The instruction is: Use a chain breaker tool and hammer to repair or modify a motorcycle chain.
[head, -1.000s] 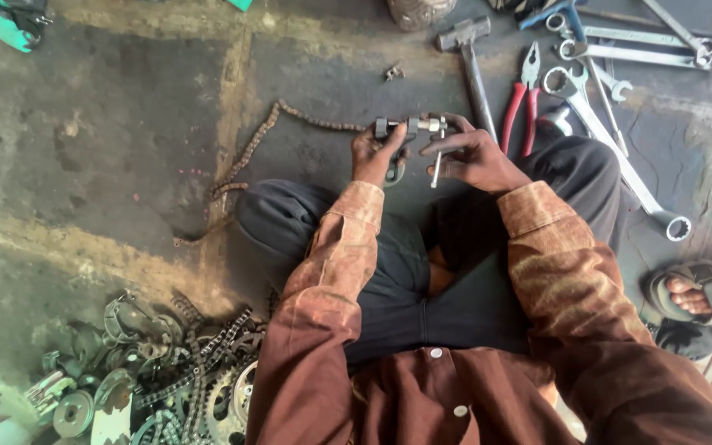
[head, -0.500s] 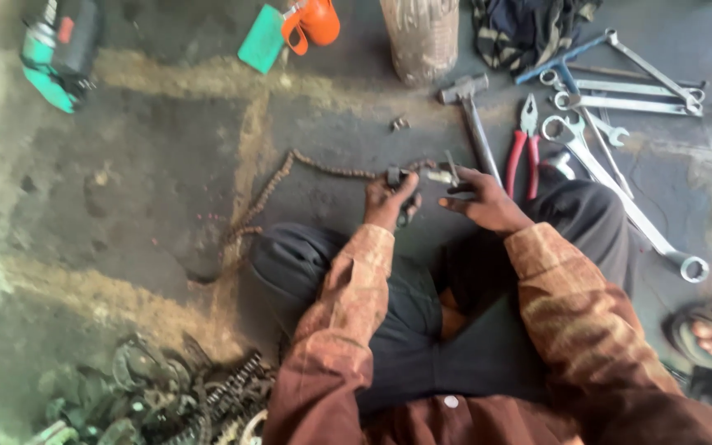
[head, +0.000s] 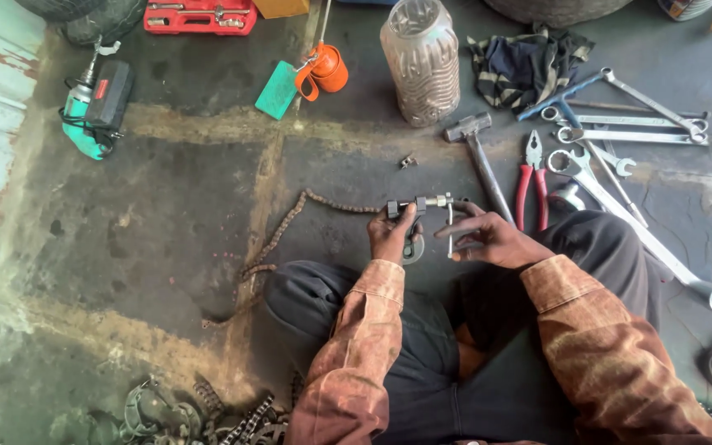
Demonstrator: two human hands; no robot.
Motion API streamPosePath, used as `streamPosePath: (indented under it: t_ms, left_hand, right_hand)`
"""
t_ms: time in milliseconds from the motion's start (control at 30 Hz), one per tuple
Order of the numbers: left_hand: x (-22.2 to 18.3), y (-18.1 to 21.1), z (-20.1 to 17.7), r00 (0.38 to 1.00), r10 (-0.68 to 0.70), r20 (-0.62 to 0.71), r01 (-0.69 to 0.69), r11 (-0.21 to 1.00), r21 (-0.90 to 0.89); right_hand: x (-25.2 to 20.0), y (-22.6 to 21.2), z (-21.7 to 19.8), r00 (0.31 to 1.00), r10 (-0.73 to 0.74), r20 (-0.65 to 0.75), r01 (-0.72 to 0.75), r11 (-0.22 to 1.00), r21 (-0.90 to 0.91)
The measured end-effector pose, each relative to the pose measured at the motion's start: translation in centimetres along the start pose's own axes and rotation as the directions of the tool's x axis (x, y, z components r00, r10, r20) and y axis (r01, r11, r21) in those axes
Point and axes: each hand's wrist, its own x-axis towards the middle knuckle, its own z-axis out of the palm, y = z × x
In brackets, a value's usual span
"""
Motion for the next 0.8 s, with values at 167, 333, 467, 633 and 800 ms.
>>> streamPosePath:
  t_ms: [167, 333, 467, 633, 800]
  left_hand:
    - [-0.4, 1.4, 1.0, 0.999, -0.027, -0.017, 0.026, 0.997, -0.068]
    - [-0.6, 0.8, 0.6, 0.996, -0.004, 0.093, 0.008, 0.999, -0.043]
    - [-0.8, 0.5, 0.4, 0.988, -0.051, 0.145, 0.048, 0.998, 0.028]
    - [-1.2, 1.8, 1.3, 0.989, -0.053, 0.138, 0.043, 0.996, 0.077]
    - [0.1, -0.8, -0.1, 0.998, 0.01, 0.062, -0.015, 0.997, 0.071]
  right_hand:
    - [0.6, 1.9, -0.1, 0.999, 0.049, 0.019, -0.044, 0.98, -0.192]
    - [0.7, 6.3, -0.3, 0.982, 0.105, -0.159, -0.137, 0.969, -0.207]
    - [0.9, 4.9, -0.3, 0.969, 0.129, -0.21, -0.11, 0.989, 0.1]
    - [0.6, 4.2, -0.7, 0.969, 0.09, -0.232, -0.024, 0.961, 0.276]
    - [-0.2, 3.4, -0.8, 0.974, -0.001, -0.228, 0.085, 0.929, 0.359]
